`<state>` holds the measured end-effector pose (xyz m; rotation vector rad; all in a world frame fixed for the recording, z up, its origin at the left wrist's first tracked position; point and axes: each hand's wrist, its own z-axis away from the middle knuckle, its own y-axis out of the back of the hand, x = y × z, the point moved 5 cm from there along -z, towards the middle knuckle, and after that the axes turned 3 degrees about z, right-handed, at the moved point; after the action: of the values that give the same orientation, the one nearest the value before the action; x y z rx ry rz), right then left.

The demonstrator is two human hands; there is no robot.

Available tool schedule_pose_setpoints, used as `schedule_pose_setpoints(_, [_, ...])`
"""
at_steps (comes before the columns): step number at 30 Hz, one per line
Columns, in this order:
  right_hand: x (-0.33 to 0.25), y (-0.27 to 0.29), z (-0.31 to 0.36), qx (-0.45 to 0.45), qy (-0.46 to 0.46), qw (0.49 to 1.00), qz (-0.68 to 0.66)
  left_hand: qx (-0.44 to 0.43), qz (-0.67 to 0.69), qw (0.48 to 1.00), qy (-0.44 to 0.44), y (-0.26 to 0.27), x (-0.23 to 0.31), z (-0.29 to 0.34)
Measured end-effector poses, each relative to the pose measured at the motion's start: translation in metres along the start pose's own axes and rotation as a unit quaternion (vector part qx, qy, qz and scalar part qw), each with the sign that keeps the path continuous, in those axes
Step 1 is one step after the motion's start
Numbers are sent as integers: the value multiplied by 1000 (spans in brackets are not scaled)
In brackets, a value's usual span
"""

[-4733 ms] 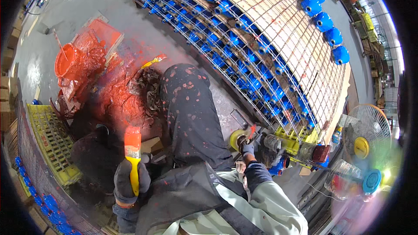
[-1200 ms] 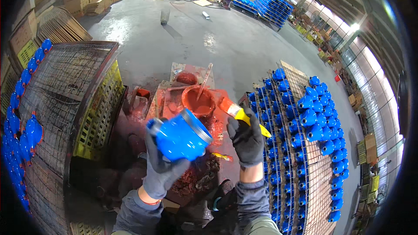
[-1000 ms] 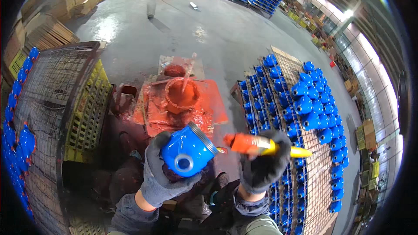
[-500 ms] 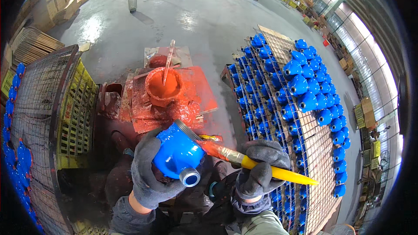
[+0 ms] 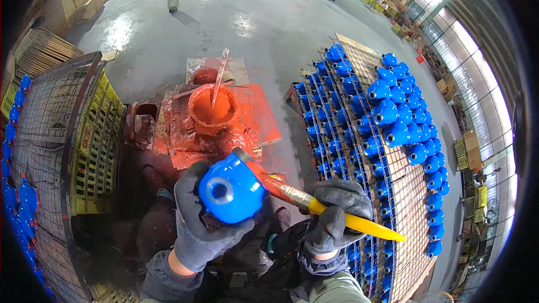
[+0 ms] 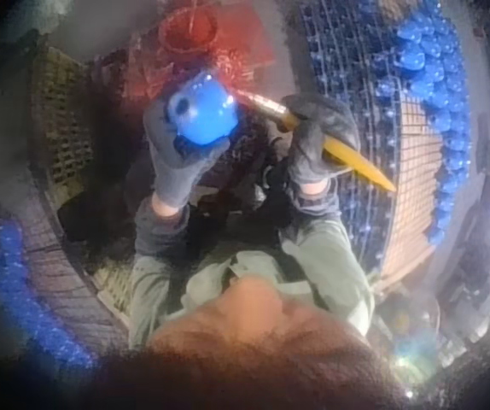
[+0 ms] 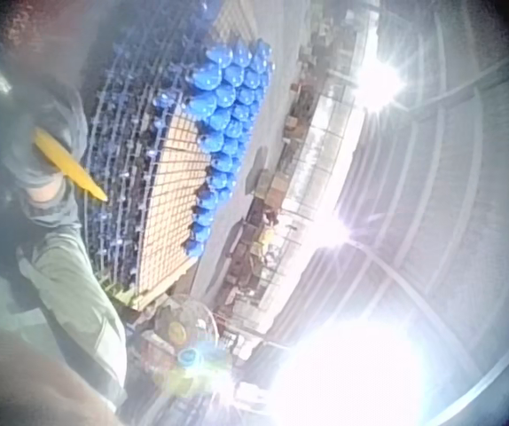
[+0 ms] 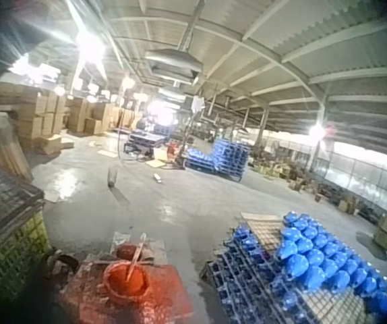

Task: The person applies a red industrial coating to blue industrial housings using a paint brush.

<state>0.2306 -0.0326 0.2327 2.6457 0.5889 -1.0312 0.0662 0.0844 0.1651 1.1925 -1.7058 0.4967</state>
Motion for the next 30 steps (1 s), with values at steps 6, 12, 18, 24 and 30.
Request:
schedule_pose_setpoints(6, [2,2,2,-9,2,999,44,2,259,939,228,-7,-15,2])
schedule_pose_setpoints(12, [2,-3,1,-20,-2,1000,19,-32,437,836,330,-14,-32,12])
schedule_pose_setpoints(18, [10,-1,0,-15,40,999,-10,-96,682,645,331,-32,-14,-5])
schedule_pose_setpoints(24, [20,-6,-3,-38,-11,997,-73,-52,795,498,343,-35,-29,13])
schedule_pose_setpoints(30, [32,-6,-5,-43,-51,992,-109,5,723,514,461,-38,-14,8])
